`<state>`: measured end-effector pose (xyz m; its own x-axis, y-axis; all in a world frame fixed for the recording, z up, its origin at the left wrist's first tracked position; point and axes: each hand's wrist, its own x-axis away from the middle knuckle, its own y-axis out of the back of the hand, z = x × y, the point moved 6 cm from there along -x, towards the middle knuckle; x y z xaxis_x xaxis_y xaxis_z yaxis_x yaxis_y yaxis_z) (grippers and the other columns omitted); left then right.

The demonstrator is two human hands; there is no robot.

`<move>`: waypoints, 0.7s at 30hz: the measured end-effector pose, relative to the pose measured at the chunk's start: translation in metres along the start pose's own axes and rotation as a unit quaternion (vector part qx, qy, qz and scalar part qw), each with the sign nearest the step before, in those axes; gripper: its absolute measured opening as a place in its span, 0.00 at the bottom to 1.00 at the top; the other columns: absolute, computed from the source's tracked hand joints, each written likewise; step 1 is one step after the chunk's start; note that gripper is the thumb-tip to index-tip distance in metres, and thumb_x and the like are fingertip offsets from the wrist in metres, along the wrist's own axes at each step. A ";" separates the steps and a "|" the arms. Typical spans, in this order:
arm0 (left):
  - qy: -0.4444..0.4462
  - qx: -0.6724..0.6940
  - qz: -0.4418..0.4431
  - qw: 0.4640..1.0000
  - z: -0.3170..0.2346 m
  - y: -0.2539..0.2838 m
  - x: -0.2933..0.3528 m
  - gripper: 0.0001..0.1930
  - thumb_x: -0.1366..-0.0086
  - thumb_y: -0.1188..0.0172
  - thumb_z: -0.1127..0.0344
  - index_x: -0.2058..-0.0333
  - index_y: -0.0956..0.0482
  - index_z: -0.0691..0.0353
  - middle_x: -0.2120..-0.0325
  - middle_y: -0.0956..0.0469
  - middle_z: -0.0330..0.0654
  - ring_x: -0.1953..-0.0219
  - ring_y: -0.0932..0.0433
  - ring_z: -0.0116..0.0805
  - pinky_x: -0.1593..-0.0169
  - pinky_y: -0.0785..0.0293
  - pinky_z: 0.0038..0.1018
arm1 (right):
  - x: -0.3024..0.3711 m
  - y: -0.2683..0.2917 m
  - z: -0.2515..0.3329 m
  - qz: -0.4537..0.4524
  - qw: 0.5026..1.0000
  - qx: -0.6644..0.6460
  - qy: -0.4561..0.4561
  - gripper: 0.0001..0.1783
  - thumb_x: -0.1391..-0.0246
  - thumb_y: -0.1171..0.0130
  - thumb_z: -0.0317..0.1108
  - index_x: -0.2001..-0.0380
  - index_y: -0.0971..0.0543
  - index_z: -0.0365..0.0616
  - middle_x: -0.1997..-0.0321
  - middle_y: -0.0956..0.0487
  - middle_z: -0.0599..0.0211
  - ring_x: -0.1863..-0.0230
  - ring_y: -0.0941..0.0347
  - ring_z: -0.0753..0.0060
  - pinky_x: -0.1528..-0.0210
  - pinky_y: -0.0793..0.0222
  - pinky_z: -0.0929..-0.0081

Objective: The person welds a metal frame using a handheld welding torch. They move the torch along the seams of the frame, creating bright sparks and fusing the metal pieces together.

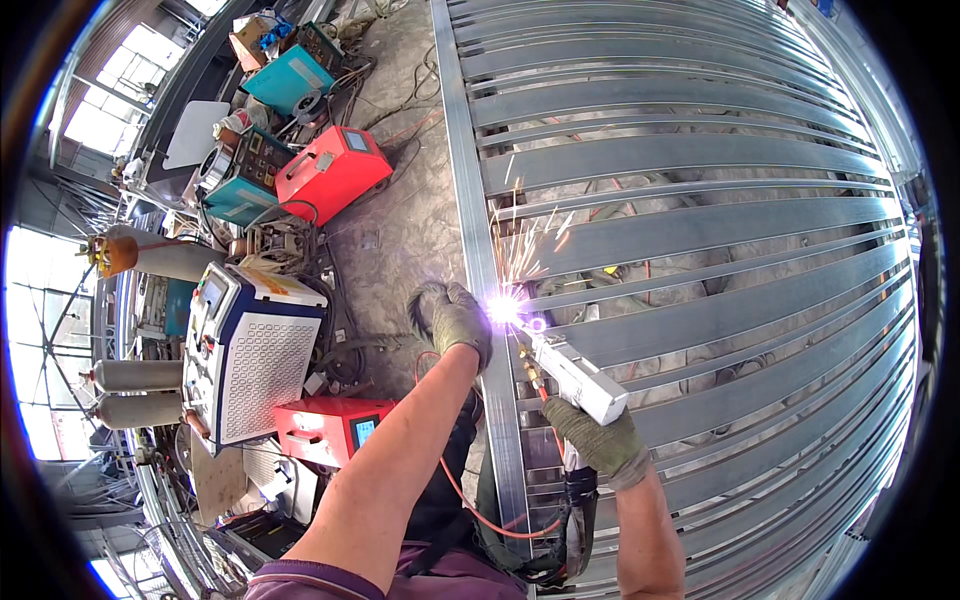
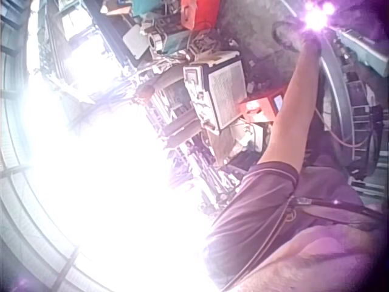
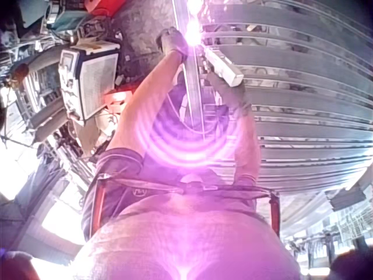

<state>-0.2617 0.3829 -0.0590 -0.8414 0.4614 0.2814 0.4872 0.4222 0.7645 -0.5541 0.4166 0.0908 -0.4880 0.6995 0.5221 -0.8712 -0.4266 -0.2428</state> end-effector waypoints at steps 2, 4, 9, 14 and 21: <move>0.009 0.016 0.028 0.999 -0.007 0.002 0.007 0.35 0.20 0.61 0.44 0.35 0.30 0.72 0.36 0.28 0.68 0.33 0.31 0.67 0.31 0.32 0.46 | 0.000 0.002 0.000 -0.004 1.000 0.003 0.001 0.28 0.39 0.28 0.31 0.38 0.23 0.36 0.52 0.15 0.65 0.56 0.19 0.78 0.57 0.21 0.74; 0.011 0.010 0.035 0.999 -0.013 0.008 0.012 0.35 0.20 0.61 0.44 0.35 0.30 0.72 0.36 0.28 0.68 0.33 0.31 0.68 0.31 0.32 0.47 | 0.000 0.001 0.003 -0.003 1.000 0.021 0.015 0.28 0.39 0.28 0.31 0.37 0.23 0.36 0.51 0.15 0.65 0.55 0.19 0.77 0.56 0.21 0.74; 0.032 0.011 0.059 0.998 -0.025 0.017 0.021 0.34 0.21 0.60 0.43 0.35 0.30 0.71 0.36 0.28 0.67 0.33 0.31 0.67 0.32 0.31 0.46 | 0.003 0.001 0.004 0.003 1.000 0.016 0.012 0.28 0.38 0.29 0.31 0.36 0.24 0.35 0.49 0.15 0.63 0.53 0.19 0.77 0.53 0.21 0.73; 0.026 0.027 0.039 0.999 -0.009 0.008 0.010 0.33 0.21 0.59 0.43 0.36 0.30 0.68 0.36 0.27 0.64 0.34 0.29 0.64 0.34 0.30 0.44 | 0.002 0.000 0.001 0.007 0.999 0.041 0.016 0.29 0.37 0.29 0.33 0.36 0.24 0.35 0.47 0.15 0.61 0.51 0.19 0.75 0.51 0.21 0.72; 0.059 0.087 0.019 0.994 -0.001 0.003 0.007 0.29 0.22 0.52 0.45 0.39 0.28 0.67 0.40 0.23 0.58 0.43 0.26 0.57 0.38 0.29 0.36 | 0.004 0.001 0.001 0.003 0.999 0.049 0.013 0.29 0.38 0.29 0.34 0.36 0.24 0.34 0.47 0.16 0.61 0.50 0.19 0.74 0.49 0.21 0.72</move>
<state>-0.2661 0.3868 -0.0546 -0.8377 0.3899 0.3824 0.5443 0.5398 0.6422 -0.5568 0.4188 0.0938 -0.4953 0.7112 0.4989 -0.8596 -0.4841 -0.1634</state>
